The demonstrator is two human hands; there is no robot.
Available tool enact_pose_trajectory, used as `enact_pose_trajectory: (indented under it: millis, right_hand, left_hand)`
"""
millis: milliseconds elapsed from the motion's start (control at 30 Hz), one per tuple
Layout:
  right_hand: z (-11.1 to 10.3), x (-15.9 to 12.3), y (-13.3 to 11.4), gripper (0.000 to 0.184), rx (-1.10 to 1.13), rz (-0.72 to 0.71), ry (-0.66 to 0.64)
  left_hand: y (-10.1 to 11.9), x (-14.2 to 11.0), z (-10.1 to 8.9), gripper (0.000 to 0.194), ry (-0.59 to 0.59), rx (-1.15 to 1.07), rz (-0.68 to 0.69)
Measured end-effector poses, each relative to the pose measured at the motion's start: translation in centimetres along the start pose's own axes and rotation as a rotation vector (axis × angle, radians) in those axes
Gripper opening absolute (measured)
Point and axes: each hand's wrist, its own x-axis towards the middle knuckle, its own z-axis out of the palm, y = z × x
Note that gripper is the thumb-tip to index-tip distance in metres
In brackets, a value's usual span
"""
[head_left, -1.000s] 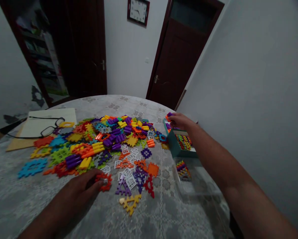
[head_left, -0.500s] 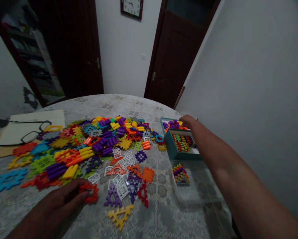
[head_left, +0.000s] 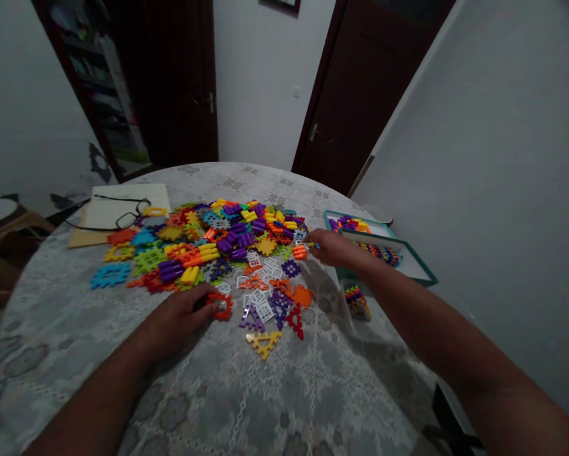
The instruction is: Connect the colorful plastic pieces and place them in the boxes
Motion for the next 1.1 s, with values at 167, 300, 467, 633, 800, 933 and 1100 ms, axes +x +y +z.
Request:
enact_pose_trajectory:
  millis: [167, 300, 467, 633, 800, 933, 1100]
  right_hand:
    - [4.9, 0.4, -3.2, 0.04, -0.221, 0.082, -0.051]
    - [6.5, 0.9, -3.9, 0.034, -0.283, 0.119, -0.059]
    - [7.0, 0.9, -4.4, 0.039, -0.312, 0.13, -0.077]
    - [7.3, 0.8, -4.4, 0.036, -0.29, 0.138, -0.089]
    - [7.2, 0.9, -5.3, 0.047, -0.232, 0.107, -0.049]
    - [7.4, 1.9, -8.7, 0.047, -0.064, -0.115, 0.147]
    - [8.3, 4.8, -14.1, 0.05, -0.077, -0.21, 0.216]
  left_hand:
    - [0.1, -0.2, 0.0, 0.032, -0.048, -0.002, 0.092]
    - [0.3, -0.4, 0.1, 0.029, -0.04, 0.009, 0.114]
    - [0.5, -0.8, 0.2, 0.023, -0.078, 0.026, 0.167]
    - [0.5, -0.8, 0.2, 0.016, -0.091, 0.087, 0.165]
    - [0.1, -0.5, 0.5, 0.016, -0.087, 0.117, 0.179]
    - [0.2, -0.5, 0.5, 0.015, -0.097, 0.104, 0.181]
    - [0.5, -0.7, 0.3, 0.012, -0.109, 0.086, 0.183]
